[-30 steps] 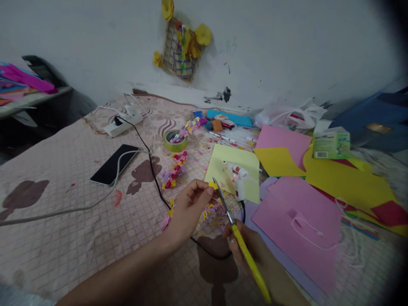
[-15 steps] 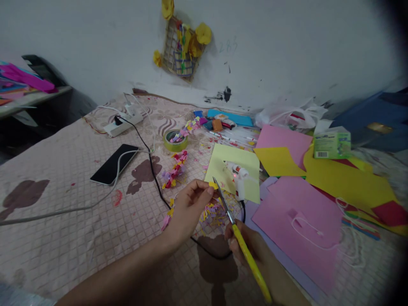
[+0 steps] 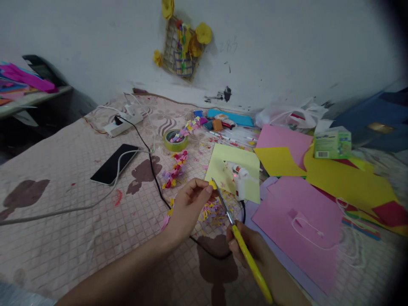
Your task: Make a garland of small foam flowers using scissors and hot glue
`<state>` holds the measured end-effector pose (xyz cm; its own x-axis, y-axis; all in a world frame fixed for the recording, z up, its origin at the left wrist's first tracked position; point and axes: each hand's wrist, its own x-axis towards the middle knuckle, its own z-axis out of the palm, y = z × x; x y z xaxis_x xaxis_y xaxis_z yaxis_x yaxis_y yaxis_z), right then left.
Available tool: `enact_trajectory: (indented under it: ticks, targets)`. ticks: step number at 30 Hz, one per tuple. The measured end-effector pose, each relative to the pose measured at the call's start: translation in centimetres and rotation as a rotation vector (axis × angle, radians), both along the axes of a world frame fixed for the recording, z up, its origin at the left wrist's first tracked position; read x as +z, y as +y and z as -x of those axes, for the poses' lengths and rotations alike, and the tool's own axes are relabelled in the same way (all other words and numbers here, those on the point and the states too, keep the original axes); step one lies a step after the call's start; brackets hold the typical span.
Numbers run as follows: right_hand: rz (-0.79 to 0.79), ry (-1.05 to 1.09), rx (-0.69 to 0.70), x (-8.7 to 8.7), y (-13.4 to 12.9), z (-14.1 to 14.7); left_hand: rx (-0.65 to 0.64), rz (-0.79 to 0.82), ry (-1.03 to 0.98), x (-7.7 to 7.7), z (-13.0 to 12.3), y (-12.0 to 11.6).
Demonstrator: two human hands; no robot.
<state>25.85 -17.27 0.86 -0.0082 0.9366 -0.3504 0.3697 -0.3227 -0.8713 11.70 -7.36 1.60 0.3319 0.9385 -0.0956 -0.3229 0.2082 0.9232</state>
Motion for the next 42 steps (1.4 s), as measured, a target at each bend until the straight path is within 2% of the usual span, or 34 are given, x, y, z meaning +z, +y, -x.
enact_trajectory:
  ticks: [8, 18, 29, 42]
  targets:
    - [-0.032, -0.074, -0.003, 0.3, -0.3, -0.1, -0.002, -0.013, 0.007, 0.0, 0.1, 0.1]
    - [-0.045, -0.065, -0.016, 0.0, -0.4, -0.2, 0.025, -0.023, 0.023, 0.2, 0.0, 0.2]
    - [-0.060, -0.161, 0.005, -0.6, -0.7, -0.5, 0.018, -0.009, 0.064, 0.6, 0.3, 0.6]
    - [-0.080, -0.105, -0.021, -1.0, -0.8, -0.7, -0.006, -0.043, 0.107, 0.8, 0.7, 1.2]
